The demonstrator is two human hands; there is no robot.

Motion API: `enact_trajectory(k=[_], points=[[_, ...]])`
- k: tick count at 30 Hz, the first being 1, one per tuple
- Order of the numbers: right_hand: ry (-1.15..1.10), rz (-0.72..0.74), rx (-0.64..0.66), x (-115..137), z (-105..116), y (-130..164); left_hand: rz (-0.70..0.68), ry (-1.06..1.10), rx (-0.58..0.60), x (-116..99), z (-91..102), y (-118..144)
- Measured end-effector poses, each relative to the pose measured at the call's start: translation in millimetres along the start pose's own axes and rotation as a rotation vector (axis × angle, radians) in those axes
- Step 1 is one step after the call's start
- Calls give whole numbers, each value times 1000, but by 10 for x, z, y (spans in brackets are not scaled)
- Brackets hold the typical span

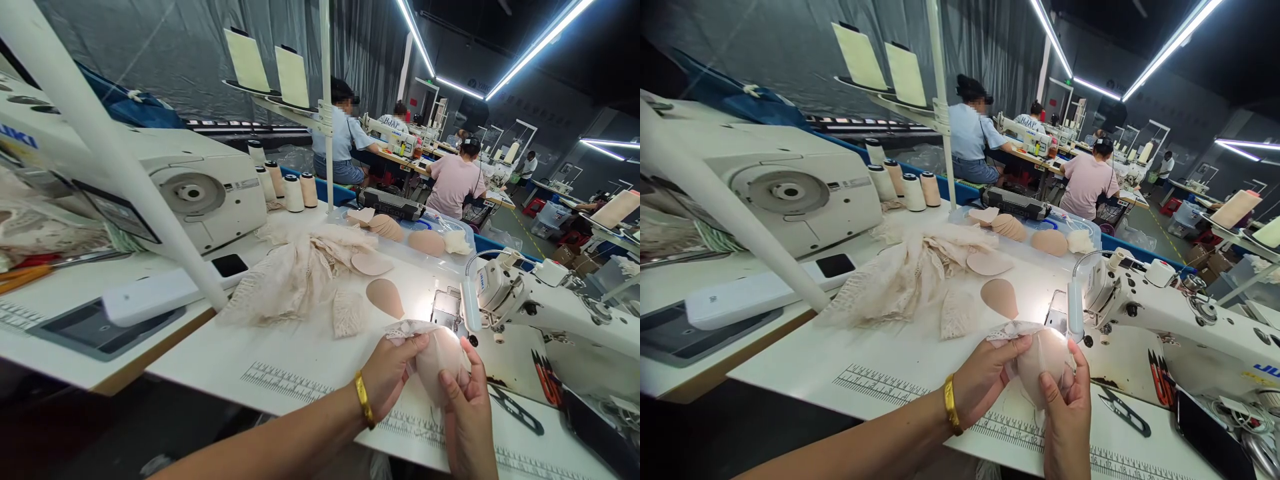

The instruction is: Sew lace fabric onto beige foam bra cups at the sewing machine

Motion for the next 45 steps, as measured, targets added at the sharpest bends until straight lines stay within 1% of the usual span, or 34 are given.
enact_trajectory(k=[2,5,6,8,10,12,13,14,15,16,17,18,19,20,21,22,24,26,27,29,31,34,37,41,45], points=[[16,10,2,24,-14,-1,30,40,26,12,-34,-4],[19,15,-14,36,-26,0,143,110,55,111,-73,-27],[21,13,-22,32,-22,4,180,125,49,149,-70,-39],[41,13,-27,19,3,18,211,138,20,182,-42,-72],[89,20,2,18,52,36,201,131,3,139,-22,-103],[172,14,92,36,107,40,188,70,48,17,-51,-122],[228,12,143,65,144,34,201,7,120,-56,-104,-127],[303,23,186,121,190,17,234,-83,236,-121,-189,-126],[405,62,223,214,235,-11,274,-209,391,-174,-297,-115],[539,131,269,336,257,-51,301,-374,575,-212,-412,-92],[704,230,314,476,254,-96,286,-574,760,-243,-511,-65],[899,346,383,598,208,-139,227,-798,924,-260,-583,-46],[1101,445,480,660,136,-181,124,-1032,1047,-265,-623,-49],[1288,522,534,688,92,-236,-2,-1252,1122,-254,-636,-77],[1451,553,567,675,73,-311,-115,-1437,1168,-219,-627,-122],[1579,562,580,648,72,-389,-190,-1578,1193,-163,-596,-186],[1723,551,553,602,105,-514,-233,-1736,1215,-38,-503,-334],[1737,571,533,595,130,-541,-216,-1771,1234,47,-431,-439],[1714,584,544,600,136,-526,-204,-1771,1235,67,-408,-468],[1653,588,591,613,138,-479,-183,-1772,1222,79,-382,-486],[1625,547,621,613,151,-458,-172,-1775,1184,75,-368,-479],[1677,479,576,591,204,-482,-191,-1762,1124,81,-360,-468],[1735,450,517,555,268,-515,-175,-1775,1099,132,-341,-494],[1744,441,481,547,321,-544,-115,-1836,1082,179,-325,-557],[1733,465,440,596,321,-554,-87,-1880,1088,204,-331,-574]])
Point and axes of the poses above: each hand's wrist, its own y-axis away from the middle knuckle, its own z-axis out of the back of the hand, x = y × z, the point moved 8 cm from there along -y, towards the middle knuckle, and after that the axes turned 15 degrees about x, right-handed, at the moved point
